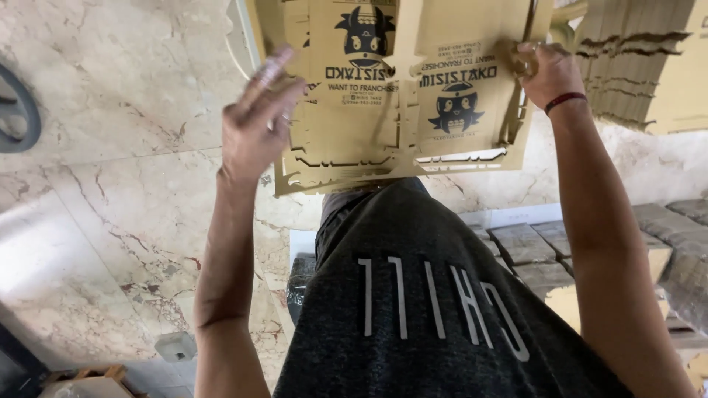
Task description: The person assembles flat-packed cardboard boxes by folding the flaps and interlocking the tabs. They handle multiple boxes, folding them into shape and stacking them on a white surface.
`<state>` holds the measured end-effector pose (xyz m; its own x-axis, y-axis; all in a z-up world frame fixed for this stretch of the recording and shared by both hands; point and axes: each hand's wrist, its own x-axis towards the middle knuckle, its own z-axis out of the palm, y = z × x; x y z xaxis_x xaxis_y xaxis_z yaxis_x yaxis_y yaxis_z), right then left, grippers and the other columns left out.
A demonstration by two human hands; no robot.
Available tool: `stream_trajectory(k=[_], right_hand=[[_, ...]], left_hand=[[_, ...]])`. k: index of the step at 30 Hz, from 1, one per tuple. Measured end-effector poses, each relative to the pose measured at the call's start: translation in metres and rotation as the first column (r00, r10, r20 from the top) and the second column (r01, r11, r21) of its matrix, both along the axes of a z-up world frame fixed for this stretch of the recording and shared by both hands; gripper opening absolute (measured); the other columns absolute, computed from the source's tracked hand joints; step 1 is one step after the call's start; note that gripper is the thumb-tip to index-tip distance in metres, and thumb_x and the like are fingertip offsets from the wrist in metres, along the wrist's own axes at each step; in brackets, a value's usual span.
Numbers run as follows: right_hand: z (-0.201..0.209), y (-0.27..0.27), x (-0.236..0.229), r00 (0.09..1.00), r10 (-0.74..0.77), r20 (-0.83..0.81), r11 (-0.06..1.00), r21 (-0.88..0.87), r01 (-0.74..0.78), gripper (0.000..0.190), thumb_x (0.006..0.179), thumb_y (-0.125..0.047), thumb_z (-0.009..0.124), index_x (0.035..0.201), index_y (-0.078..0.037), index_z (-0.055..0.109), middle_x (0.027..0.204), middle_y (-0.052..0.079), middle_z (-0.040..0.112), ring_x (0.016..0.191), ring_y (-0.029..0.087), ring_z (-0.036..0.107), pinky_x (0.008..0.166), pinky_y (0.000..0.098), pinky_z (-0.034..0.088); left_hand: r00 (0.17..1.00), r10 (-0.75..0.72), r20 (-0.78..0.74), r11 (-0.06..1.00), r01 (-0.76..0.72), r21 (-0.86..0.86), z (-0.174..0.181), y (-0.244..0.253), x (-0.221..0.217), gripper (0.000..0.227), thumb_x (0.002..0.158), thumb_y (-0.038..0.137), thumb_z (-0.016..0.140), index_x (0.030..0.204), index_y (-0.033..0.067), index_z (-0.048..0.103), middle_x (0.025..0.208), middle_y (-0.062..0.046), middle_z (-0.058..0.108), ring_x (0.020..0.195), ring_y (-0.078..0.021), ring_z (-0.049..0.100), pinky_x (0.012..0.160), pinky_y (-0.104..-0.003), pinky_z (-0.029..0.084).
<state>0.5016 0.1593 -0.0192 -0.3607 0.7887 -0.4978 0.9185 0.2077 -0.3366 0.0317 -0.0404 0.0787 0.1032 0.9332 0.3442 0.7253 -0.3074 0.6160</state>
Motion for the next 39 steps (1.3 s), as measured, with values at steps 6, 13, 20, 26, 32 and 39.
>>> stream_trajectory(k=[6, 13, 20, 26, 32, 39], right_hand=[[0.006, -0.002, -0.004, 0.999, -0.045, -0.003, 0.999, -0.021, 0.045, 0.045, 0.094, 0.003, 0.073, 0.136, -0.007, 0.064, 0.126, 0.020, 0.065, 0.100, 0.029, 0.066, 0.090, 0.0428, 0.057], [0.003, -0.004, -0.005, 0.996, -0.085, -0.029, 0.993, -0.079, 0.083, 0.055, 0.090, 0.010, 0.069, 0.140, -0.006, 0.058, 0.134, 0.024, 0.057, 0.111, 0.034, 0.061, 0.097, 0.0433, 0.053], [0.009, 0.003, -0.007, 0.996, -0.090, -0.001, 0.990, -0.113, 0.090, 0.055, 0.088, 0.001, 0.076, 0.140, -0.007, 0.060, 0.138, 0.022, 0.058, 0.120, 0.037, 0.057, 0.100, 0.0471, 0.048], [-0.035, 0.011, 0.036, 0.989, 0.148, 0.026, 0.987, 0.065, -0.149, 0.047, 0.091, -0.022, 0.073, 0.135, -0.010, 0.065, 0.134, 0.020, 0.063, 0.115, 0.039, 0.061, 0.095, 0.0492, 0.049], [0.008, 0.009, 0.002, 1.000, -0.006, 0.021, 0.995, -0.101, 0.008, 0.051, 0.091, -0.005, 0.076, 0.138, -0.009, 0.059, 0.137, 0.023, 0.059, 0.122, 0.038, 0.057, 0.102, 0.0497, 0.049], [0.015, 0.011, -0.004, 0.998, -0.036, 0.045, 0.985, -0.167, 0.043, 0.059, 0.089, 0.000, 0.073, 0.144, -0.011, 0.054, 0.144, 0.027, 0.051, 0.134, 0.043, 0.047, 0.112, 0.0545, 0.039]], left_hand=[[0.965, 0.222, -0.142, 0.832, -0.263, -0.489, -0.133, 0.007, -0.029, 0.052, 0.098, 0.003, 0.077, 0.147, 0.0146, 0.060, 0.164, -0.021, 0.017, 0.112, -0.0301, 0.075, 0.064, -0.025, 0.070], [0.903, 0.294, -0.313, 0.523, -0.426, -0.738, -0.103, 0.030, -0.007, 0.081, 0.093, 0.013, 0.081, 0.160, 0.0275, 0.036, 0.166, -0.014, 0.002, 0.147, -0.0449, 0.041, 0.107, -0.064, 0.048], [0.896, 0.115, -0.428, 0.601, -0.406, -0.688, -0.130, 0.041, -0.017, 0.080, 0.082, -0.019, 0.062, 0.146, 0.0275, 0.048, 0.163, -0.021, 0.017, 0.128, -0.0468, 0.051, 0.090, -0.045, 0.059], [0.886, -0.009, -0.464, 0.661, -0.343, -0.667, -0.128, 0.052, -0.018, 0.048, 0.082, -0.012, 0.061, 0.121, 0.0144, 0.056, 0.146, -0.021, 0.036, 0.103, -0.0427, 0.058, 0.070, -0.050, 0.058], [0.881, -0.047, -0.472, 0.557, -0.369, -0.744, -0.113, 0.059, -0.025, 0.052, 0.083, -0.011, 0.071, 0.126, 0.0135, 0.055, 0.163, -0.023, 0.020, 0.113, -0.0394, 0.057, 0.080, -0.046, 0.059], [0.866, 0.004, -0.500, 0.630, -0.390, -0.671, -0.123, 0.042, -0.023, 0.065, 0.088, -0.002, 0.074, 0.144, 0.0241, 0.055, 0.149, -0.025, 0.038, 0.094, -0.0339, 0.069, 0.069, -0.045, 0.065]])
